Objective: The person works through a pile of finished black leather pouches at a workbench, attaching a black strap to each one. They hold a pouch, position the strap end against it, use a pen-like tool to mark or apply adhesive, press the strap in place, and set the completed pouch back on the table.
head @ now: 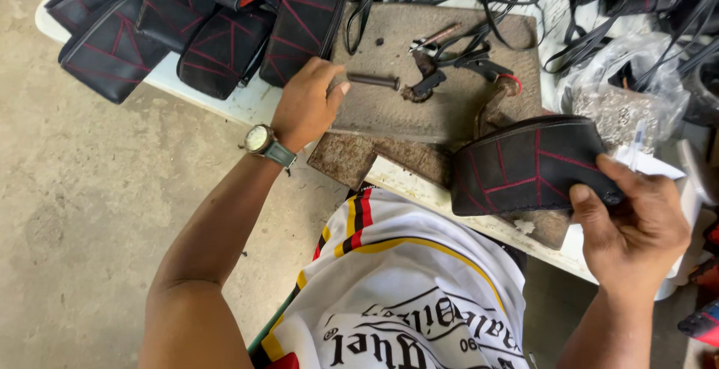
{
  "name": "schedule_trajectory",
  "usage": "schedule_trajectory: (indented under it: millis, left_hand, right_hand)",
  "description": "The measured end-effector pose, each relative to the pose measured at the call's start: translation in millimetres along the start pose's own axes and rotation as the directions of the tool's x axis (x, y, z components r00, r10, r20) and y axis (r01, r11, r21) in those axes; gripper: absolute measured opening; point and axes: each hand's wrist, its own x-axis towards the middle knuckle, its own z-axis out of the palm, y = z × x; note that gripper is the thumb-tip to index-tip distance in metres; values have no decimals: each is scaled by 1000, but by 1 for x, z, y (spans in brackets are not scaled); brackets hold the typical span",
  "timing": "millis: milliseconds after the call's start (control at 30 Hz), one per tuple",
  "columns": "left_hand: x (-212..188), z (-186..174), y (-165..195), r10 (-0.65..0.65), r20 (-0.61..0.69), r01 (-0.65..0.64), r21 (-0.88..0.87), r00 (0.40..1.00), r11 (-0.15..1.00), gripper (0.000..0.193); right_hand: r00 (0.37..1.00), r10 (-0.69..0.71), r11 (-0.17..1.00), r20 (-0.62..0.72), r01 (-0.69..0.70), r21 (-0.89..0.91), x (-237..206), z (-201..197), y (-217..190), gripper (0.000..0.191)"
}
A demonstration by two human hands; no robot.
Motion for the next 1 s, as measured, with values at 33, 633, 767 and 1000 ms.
schedule_trajectory:
  millis: [33, 633, 767, 1000]
  left_hand:
    - [-1, 6, -7, 41, 6, -41, 25, 999, 999, 29]
    - [-80, 23, 25, 99, 111, -107, 65, 989, 992, 40]
    - [-93, 16, 23, 122, 261, -150, 89, 958, 985, 82]
    - [-117, 18, 23, 211, 182, -238, 143, 960, 961, 71]
  right_hand:
    - [1000, 22, 999, -10, -22, 38, 0, 1, 3, 34]
    - [996, 78, 964, -53, -61, 259, -32, -10, 65, 40]
    - [997, 62, 976, -53, -49, 212, -30, -13, 60, 38]
    - [994, 75, 961, -85, -49, 272, -26, -10, 40, 39]
